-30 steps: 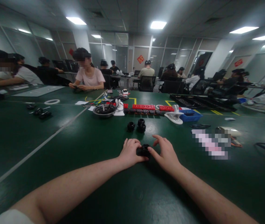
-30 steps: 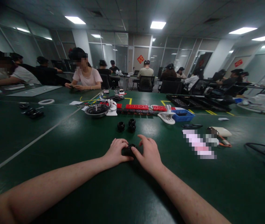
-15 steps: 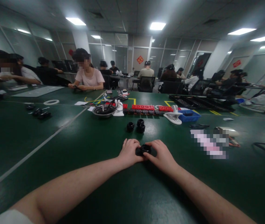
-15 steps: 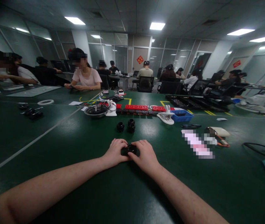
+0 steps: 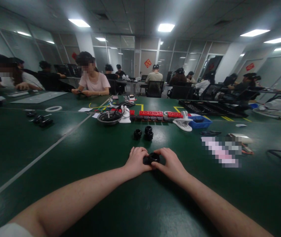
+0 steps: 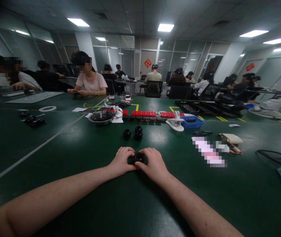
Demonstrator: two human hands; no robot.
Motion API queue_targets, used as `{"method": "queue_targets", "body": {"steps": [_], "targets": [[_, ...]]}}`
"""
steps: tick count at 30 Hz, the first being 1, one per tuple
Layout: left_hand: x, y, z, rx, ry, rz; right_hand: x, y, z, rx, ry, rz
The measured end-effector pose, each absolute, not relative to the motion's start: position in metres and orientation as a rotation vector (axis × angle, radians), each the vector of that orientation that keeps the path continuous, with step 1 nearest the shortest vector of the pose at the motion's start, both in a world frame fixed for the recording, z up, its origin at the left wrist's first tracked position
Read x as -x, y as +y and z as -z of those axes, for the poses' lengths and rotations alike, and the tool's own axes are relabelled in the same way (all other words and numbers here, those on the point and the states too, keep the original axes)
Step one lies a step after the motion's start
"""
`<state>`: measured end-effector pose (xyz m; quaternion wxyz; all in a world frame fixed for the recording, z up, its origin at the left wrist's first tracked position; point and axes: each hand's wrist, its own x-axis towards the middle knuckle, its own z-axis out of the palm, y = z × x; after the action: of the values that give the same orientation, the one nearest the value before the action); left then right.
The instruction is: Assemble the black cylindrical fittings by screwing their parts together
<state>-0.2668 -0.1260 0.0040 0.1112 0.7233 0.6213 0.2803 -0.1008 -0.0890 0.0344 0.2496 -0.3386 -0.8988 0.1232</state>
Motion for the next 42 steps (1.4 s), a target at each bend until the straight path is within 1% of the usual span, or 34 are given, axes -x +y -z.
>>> {"method": "queue_targets", "body": {"steps": [6,15,27,42], "targets": [[0.267,-0.126,-0.003,-2.125,1.819,-0.851,0.1,-0.09,-0.035,0.987,-2.33,-0.329],[0.265,-0.126,-0.004,-2.1,1.834,-0.829,0.106,-0.095,-0.032,0.984,-2.352,-0.228],[0.265,-0.127,-0.007,-2.111,1.825,-0.84,0.106,-0.094,-0.028,0.929,-2.341,-0.334],[0.266,-0.125,-0.004,-2.103,1.85,-0.769,0.11,-0.1,-0.032,0.835,-2.439,-0.328]]}}
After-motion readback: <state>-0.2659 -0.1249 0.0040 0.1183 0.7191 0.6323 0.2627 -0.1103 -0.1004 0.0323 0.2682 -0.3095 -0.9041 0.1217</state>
